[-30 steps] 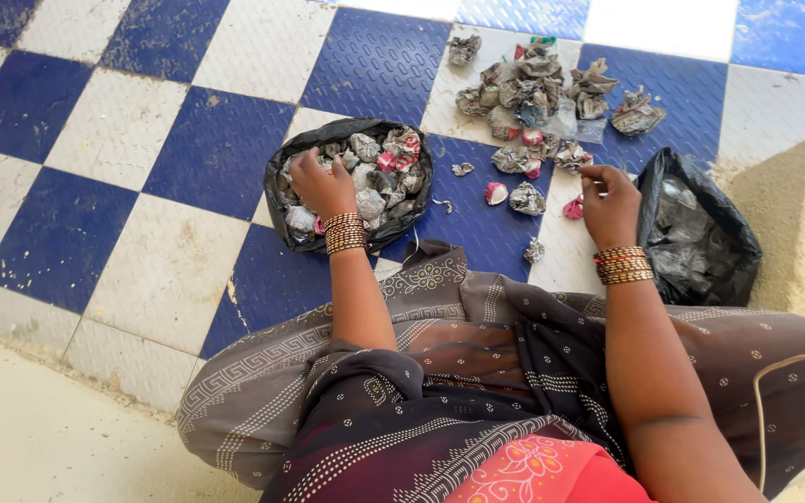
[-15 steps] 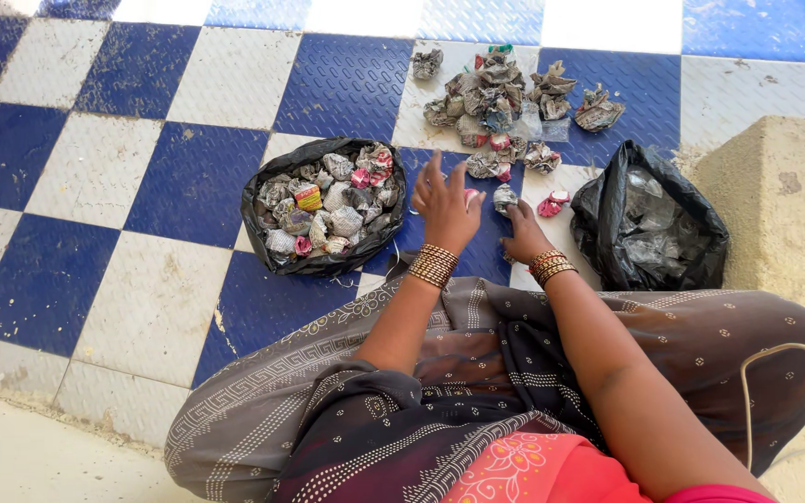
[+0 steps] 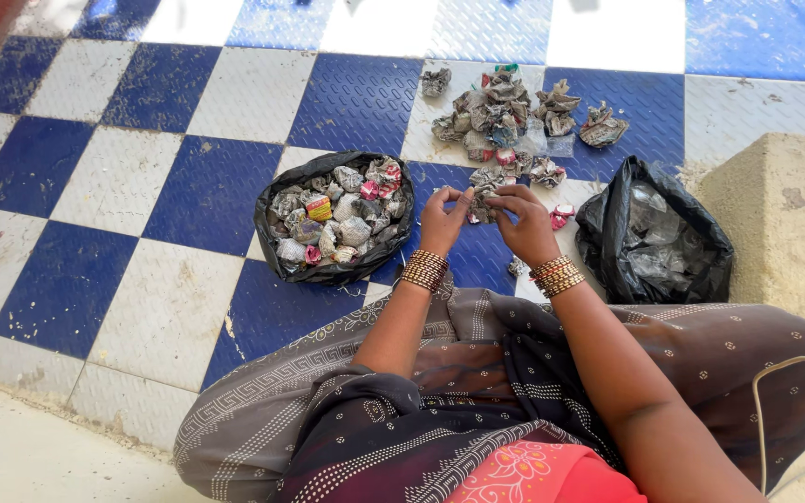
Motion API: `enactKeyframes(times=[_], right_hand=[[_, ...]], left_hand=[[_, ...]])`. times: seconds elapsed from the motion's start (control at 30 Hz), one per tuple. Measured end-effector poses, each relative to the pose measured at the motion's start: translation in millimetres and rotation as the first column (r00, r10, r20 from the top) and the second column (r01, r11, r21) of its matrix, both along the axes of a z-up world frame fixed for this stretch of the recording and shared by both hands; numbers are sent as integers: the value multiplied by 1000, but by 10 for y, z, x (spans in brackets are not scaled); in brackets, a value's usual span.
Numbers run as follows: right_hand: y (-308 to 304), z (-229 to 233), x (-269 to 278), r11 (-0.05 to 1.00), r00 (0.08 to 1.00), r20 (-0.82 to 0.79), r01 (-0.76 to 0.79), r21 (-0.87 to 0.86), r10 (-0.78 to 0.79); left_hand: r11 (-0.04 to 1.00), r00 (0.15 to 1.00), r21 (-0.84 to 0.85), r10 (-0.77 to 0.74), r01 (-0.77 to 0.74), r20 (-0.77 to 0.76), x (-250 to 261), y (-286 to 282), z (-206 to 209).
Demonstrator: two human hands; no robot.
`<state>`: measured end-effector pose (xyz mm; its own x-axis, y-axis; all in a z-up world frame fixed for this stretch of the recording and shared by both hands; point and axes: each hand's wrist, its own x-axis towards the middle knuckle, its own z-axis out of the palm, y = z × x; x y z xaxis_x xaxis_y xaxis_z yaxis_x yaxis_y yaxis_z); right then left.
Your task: The person sits on a checkered floor and wraps small items in pieces of newspaper. They fold the paper around each item, place the wrapped bundle into a black plastic bag, and repeat the process with additional items from a pile on the floor.
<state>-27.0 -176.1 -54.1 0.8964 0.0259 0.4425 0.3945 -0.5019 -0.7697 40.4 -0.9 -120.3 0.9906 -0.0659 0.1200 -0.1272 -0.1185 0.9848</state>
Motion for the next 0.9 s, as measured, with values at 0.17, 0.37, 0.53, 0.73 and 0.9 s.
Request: enactKeyframes(times=[0.17,0.37,0.53,0.73,0.9], right_hand=[[-78,-196,106,937,997,-40,74,341,-64],[-217,-209,138,749,998,-27,-31,662,65],[-376,91,121,772,986,-149,150,617,-73],[-384,-22,123,914,996,-14,89,397,-91],[-408,-80,174,845,992,-109,116,523,-68]], left_hand=[[993,997,-83,-78,79,10,-82,-86,200],[881,963,-412,-267,232,-27,-205,-174,405],[940,946,-161,-271,300,178,-170,-126,421],[934,952,-188,-304,304,28,-278,-135,607],[943,967,-223,-254,246,-8,-155,-149,314]])
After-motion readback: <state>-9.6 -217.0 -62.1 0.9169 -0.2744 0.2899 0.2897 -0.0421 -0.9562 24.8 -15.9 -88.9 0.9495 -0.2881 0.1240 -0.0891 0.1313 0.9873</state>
